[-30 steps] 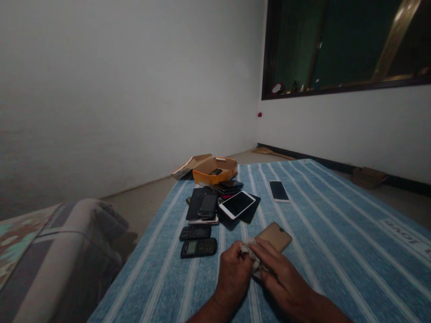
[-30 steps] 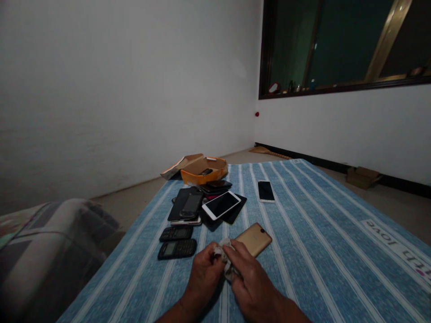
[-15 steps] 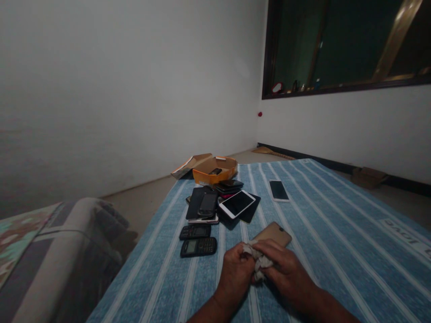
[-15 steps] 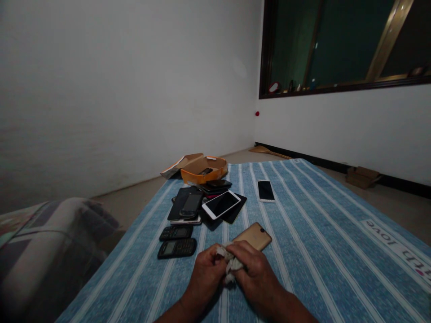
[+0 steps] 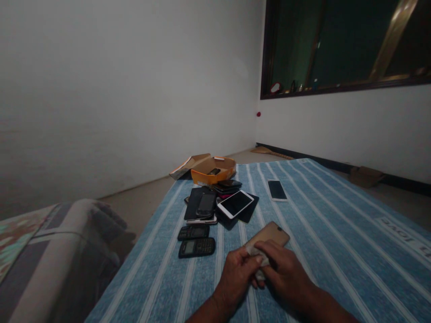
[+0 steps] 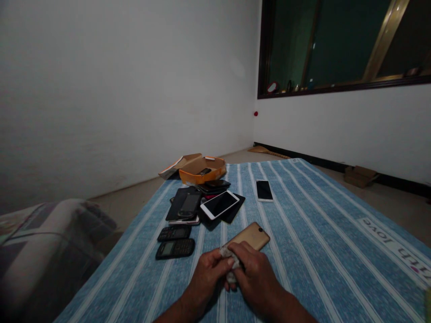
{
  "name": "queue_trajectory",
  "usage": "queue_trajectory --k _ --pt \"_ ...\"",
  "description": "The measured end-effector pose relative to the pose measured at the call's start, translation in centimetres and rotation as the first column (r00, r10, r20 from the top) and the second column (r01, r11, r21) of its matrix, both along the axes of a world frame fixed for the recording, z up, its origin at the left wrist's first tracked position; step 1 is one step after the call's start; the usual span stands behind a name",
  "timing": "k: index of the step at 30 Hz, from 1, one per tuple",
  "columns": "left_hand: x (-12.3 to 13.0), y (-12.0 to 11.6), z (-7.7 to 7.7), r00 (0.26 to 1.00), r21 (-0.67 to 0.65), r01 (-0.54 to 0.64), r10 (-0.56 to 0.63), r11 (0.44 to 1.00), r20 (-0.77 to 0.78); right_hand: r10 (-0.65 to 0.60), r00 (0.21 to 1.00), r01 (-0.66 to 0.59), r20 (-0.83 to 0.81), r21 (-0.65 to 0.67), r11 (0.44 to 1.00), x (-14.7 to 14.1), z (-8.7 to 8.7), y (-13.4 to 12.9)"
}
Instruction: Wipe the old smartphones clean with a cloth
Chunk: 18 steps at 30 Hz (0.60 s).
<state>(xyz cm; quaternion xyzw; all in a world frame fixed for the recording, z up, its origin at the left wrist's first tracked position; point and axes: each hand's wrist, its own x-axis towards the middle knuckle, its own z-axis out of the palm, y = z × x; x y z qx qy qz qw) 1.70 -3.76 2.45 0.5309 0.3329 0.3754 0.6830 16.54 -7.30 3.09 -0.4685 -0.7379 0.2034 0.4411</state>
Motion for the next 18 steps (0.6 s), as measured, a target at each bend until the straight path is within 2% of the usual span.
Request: queue_trajectory --k 4,9,15,18 --pt "0.1 0.2 0.2 0.997 -0.047 -0.051 0.053 0.998 0.053 -0.013 0.996 0.005 0.084 0.096 0.995 -0.1 -0.2 -0.2" --pt "0.0 0.4 1.2 0.983 -0.201 -0.036 0.071 0.979 0.168 0.029 0.976 -0.070 0.216 0.182 0.981 0.3 1.1 -0.5" --pt "-0.2 0.7 1.5 0.956 -0.263 0.079 0.002 0.961 0.294 0.108 0.968 -0.134 0.229 0.104 0.986 0.8 1.9 -0.5" --pt "-0.3 0.8 1.4 0.949 -0.277 0.088 0.004 0.957 0.315 0.167 0.964 -0.182 0.206 0.058 0.982 0.9 2.3 -0.4"
